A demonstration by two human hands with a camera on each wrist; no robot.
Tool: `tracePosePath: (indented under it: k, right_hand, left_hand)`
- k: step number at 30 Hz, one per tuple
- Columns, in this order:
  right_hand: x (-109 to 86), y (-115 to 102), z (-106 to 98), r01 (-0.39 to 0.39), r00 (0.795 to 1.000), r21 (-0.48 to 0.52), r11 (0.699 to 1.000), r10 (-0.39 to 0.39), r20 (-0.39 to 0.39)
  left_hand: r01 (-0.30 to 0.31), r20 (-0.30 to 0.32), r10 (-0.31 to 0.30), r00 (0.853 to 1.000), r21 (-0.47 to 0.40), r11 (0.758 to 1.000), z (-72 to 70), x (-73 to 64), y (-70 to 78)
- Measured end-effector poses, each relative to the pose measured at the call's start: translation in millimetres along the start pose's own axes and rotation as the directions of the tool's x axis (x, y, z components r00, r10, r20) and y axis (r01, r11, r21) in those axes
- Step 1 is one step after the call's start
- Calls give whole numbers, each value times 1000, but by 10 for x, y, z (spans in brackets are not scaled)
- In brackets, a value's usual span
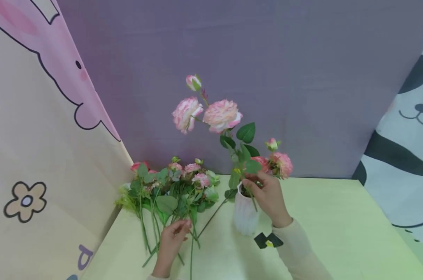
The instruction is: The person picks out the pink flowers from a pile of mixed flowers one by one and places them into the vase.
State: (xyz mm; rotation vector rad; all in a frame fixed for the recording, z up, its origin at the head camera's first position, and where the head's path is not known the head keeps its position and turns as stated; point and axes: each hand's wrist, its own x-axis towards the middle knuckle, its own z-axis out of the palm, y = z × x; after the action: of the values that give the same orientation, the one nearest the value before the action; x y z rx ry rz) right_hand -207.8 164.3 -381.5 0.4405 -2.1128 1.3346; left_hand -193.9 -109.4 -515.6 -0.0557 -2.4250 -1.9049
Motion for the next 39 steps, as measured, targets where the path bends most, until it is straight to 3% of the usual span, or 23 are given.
tracePosePath:
  k: [10, 20, 30, 35, 39]
  right_hand:
    - [224, -127, -40, -102, 994, 36, 994, 100, 31]
    - [357, -78, -45, -42, 999, 32, 999, 42, -22]
    - [264, 31, 25, 37, 997, 36, 999, -35, -63]
    - [248, 110, 40, 27, 997, 41, 999, -24, -70]
    - [234, 171, 56, 4, 997, 110, 994, 5, -82]
  left_hand:
    - [-18, -4, 18, 1000, -11, 1000, -57, 1, 16]
    - [46, 19, -45, 999, -29, 999, -70, 54, -6]
    - [73, 6, -73, 997, -30, 997, -75, 14, 9]
    - [61, 19, -60, 998, -20, 998, -66, 21, -5]
    - [71, 26, -70, 997, -22, 997, -60, 17, -28]
